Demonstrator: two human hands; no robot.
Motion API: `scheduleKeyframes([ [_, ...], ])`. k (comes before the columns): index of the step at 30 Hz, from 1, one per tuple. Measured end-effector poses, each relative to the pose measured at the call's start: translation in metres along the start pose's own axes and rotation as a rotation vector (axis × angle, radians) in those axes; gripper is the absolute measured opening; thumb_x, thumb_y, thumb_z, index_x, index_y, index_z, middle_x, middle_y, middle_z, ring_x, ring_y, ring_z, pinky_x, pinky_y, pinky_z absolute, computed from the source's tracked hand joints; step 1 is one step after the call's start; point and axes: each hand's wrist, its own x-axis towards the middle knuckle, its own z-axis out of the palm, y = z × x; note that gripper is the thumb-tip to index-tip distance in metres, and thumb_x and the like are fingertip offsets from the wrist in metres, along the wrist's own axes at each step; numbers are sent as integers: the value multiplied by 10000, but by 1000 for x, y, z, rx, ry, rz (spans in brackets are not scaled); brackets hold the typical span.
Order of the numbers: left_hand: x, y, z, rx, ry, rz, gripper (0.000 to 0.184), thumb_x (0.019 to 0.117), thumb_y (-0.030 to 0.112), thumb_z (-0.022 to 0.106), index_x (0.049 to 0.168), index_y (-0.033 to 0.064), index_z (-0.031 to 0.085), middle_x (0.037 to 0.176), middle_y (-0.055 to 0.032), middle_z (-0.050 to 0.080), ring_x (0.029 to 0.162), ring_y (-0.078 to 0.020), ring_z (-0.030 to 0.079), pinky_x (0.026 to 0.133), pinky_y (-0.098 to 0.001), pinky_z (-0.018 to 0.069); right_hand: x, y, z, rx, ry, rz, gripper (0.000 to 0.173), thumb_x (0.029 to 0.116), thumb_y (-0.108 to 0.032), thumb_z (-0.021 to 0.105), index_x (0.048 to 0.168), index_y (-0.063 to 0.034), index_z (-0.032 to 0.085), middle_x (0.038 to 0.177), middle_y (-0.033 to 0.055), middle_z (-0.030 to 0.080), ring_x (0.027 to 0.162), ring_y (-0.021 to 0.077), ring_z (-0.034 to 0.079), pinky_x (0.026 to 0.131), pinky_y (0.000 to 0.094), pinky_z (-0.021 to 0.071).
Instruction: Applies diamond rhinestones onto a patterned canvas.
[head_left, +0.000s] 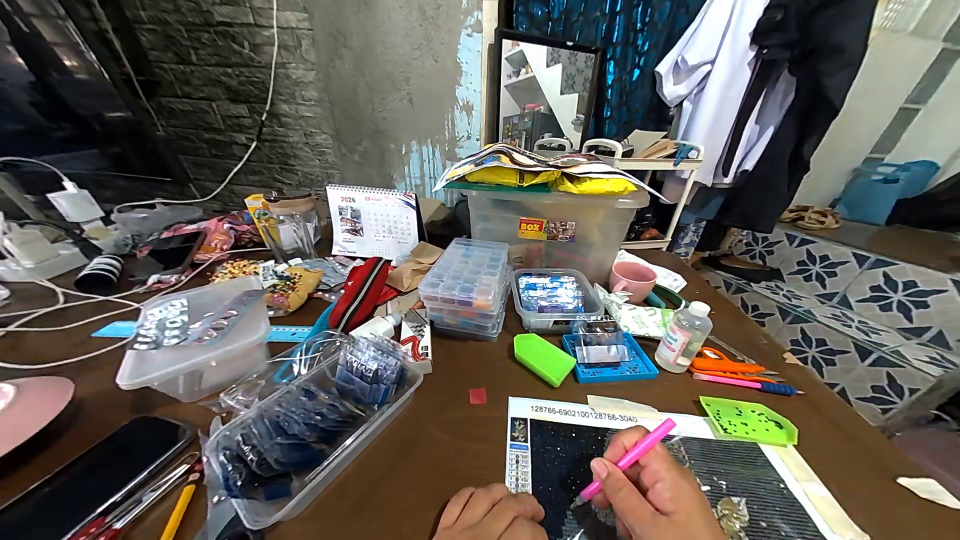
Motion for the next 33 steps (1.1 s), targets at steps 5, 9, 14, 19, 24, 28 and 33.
scheduleKeyframes([
  [5, 0, -1, 1, -9, 12, 7, 490, 835, 381, 758, 1140, 3, 699, 1320, -191, 657, 1244, -395, 589, 1053, -605, 392, 0, -3, -1, 31, 4, 58, 87, 992, -52, 585, 1019, -53, 503, 732, -35, 661, 563, 5, 606, 523, 184, 499],
  [9, 0, -1, 1, -2, 10, 4, 491, 836, 386, 754, 1143, 6, 698, 1325, -188, 655, 1247, -391, 588, 1053, -605, 391, -3, -1, 0, 22, -2, -2, 87, 992, -56, 593, 1007, -48, 508, 720, -41, 651, 578, 6, 614, 542, 194, 513],
  [14, 0, 0, 0, 3, -13, -9, 490, 839, 379, 759, 1151, 7, 696, 1336, -186, 650, 1265, -391, 579, 1064, -606, 386, -4, 1, -1, 18, 4, -52, 73, 989, -50, 592, 1009, -37, 523, 717, -33, 648, 578, 7, 611, 537, 193, 511],
  [19, 0, -1, 0, -4, -5, 0, 484, 840, 378, 758, 1149, 10, 696, 1332, -182, 653, 1257, -387, 585, 1063, -603, 388, -3, -2, -4, 163, -8, 33, 139, 960, -1, 612, 979, -104, 520, 734, -77, 670, 572, -10, 614, 521, 168, 504],
  [24, 0, -2, 1, -4, -1, 3, 490, 838, 383, 760, 1151, 11, 695, 1333, -185, 652, 1262, -388, 582, 1064, -601, 387, -2, -2, -5, 214, -17, 54, 178, 941, 36, 616, 957, -123, 539, 718, -88, 678, 563, -12, 616, 511, 164, 498],
  [28, 0, -1, 1, -12, -1, 1, 485, 839, 378, 758, 1145, 6, 697, 1328, -188, 655, 1259, -396, 582, 1062, -610, 388, -1, -4, -4, 227, 0, 94, 182, 943, 38, 610, 959, -123, 526, 718, -85, 679, 560, -6, 619, 509, 167, 501],
  [33, 0, -1, 1, -10, -3, -2, 485, 838, 379, 757, 1143, 6, 698, 1327, -187, 655, 1258, -395, 584, 1063, -614, 386, -1, -1, -4, 229, -16, 77, 184, 941, 36, 618, 960, -127, 536, 714, -90, 677, 557, -12, 612, 505, 161, 494],
])
